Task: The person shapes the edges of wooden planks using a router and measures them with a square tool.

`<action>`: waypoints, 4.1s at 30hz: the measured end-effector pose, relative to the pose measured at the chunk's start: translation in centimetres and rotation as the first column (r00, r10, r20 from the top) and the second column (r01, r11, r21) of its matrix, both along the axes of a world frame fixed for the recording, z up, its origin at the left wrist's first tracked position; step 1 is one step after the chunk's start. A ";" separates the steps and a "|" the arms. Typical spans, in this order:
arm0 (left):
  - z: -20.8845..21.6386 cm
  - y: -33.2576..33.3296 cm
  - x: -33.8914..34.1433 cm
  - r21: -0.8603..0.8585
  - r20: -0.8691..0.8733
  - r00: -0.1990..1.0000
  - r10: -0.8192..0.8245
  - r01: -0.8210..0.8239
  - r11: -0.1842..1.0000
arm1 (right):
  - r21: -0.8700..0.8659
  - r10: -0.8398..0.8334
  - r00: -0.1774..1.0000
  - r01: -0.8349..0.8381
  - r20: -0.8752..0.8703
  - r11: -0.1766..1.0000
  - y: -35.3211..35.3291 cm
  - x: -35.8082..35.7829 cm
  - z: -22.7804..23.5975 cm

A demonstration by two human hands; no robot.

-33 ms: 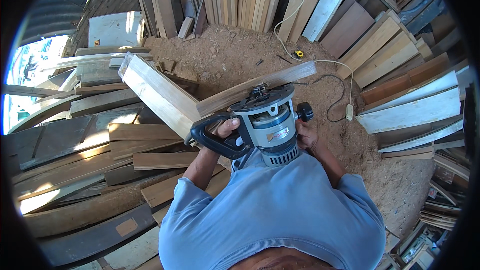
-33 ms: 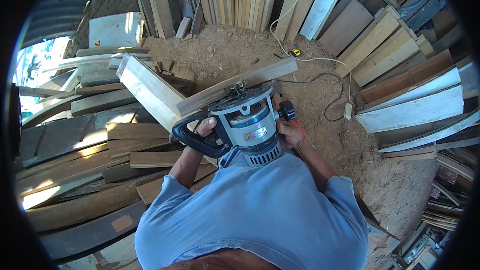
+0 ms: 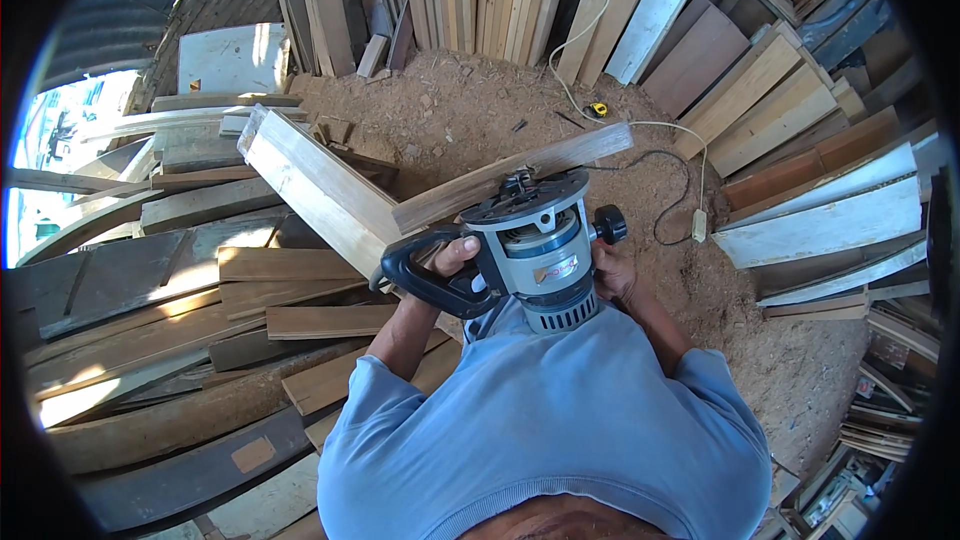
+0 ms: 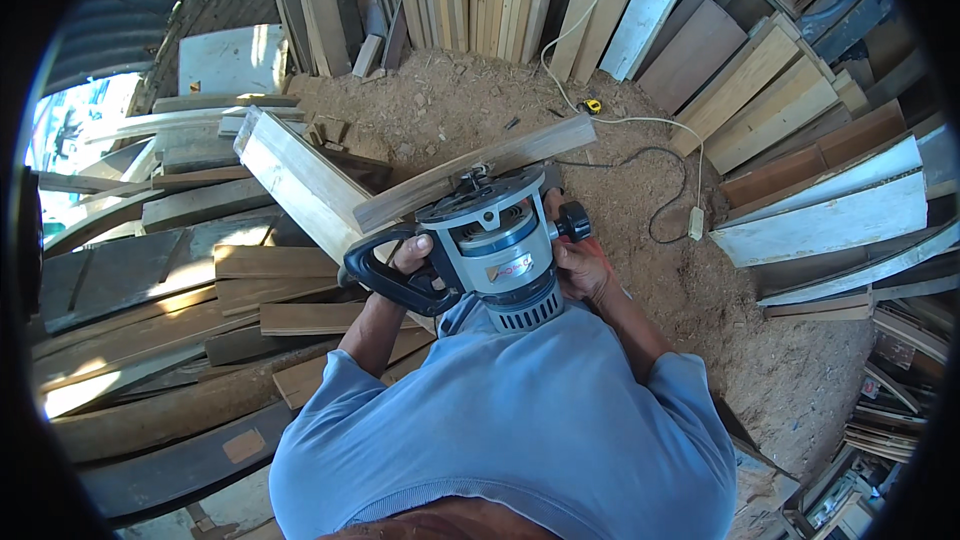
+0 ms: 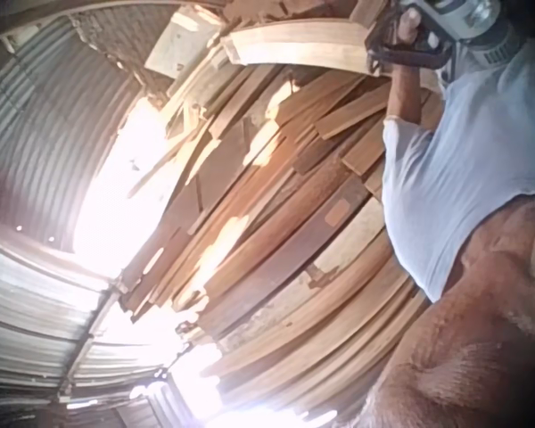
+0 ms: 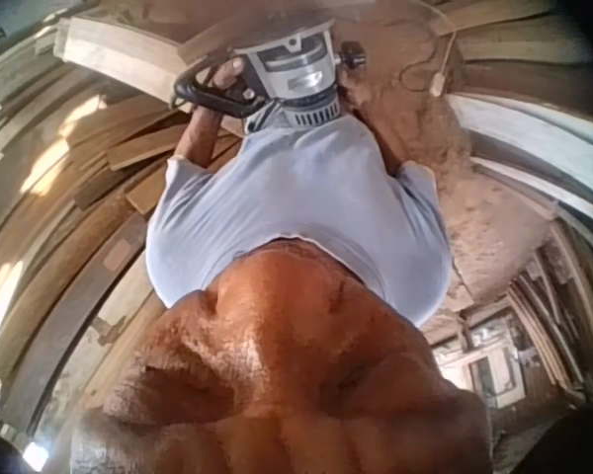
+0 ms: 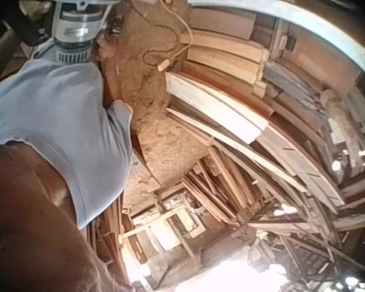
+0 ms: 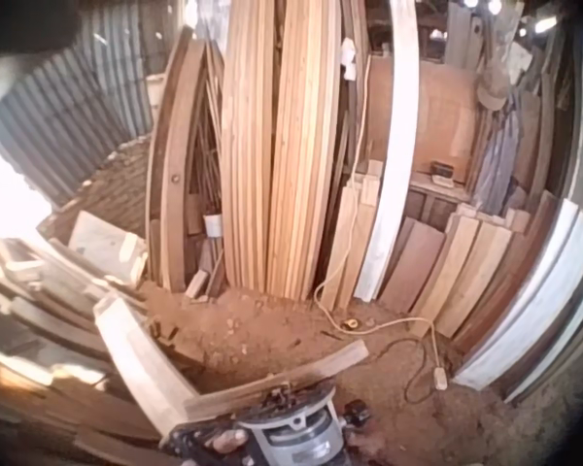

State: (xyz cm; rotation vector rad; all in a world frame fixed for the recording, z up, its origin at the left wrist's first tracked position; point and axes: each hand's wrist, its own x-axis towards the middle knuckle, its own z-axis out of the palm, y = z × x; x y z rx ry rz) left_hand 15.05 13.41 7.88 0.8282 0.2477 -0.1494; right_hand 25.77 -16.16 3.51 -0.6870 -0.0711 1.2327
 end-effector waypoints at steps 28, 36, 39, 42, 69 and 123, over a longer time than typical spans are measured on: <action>2.1 -0.5 1.0 0.088 0.061 0.998 0.012 -0.017 0.996 | -0.382 0.146 0.857 0.064 0.494 0.922 -4.0 5.7 6.7; 2.1 -0.7 1.2 0.040 0.078 0.997 -0.027 0.024 0.999 | -0.262 0.026 0.657 0.263 0.754 0.929 -2.0 3.9 10.9; 2.6 -0.4 1.1 0.029 0.051 0.997 -0.057 0.056 0.998 | -0.314 0.081 0.695 0.215 0.714 0.925 -2.1 4.1 11.0; 2.6 -0.5 1.0 0.044 0.054 0.998 -0.043 0.040 0.998 | -0.328 0.090 0.679 0.230 0.728 0.916 -1.9 4.2 10.7; 3.2 -0.9 1.0 0.082 0.060 0.996 -0.065 0.060 0.995 | -0.401 0.195 0.466 0.397 0.863 0.825 -0.6 3.7 8.9; 2.6 -0.2 2.7 0.681 0.242 0.938 -0.248 0.018 0.732 | -0.509 0.643 -0.326 0.411 0.693 0.756 -0.8 4.1 14.6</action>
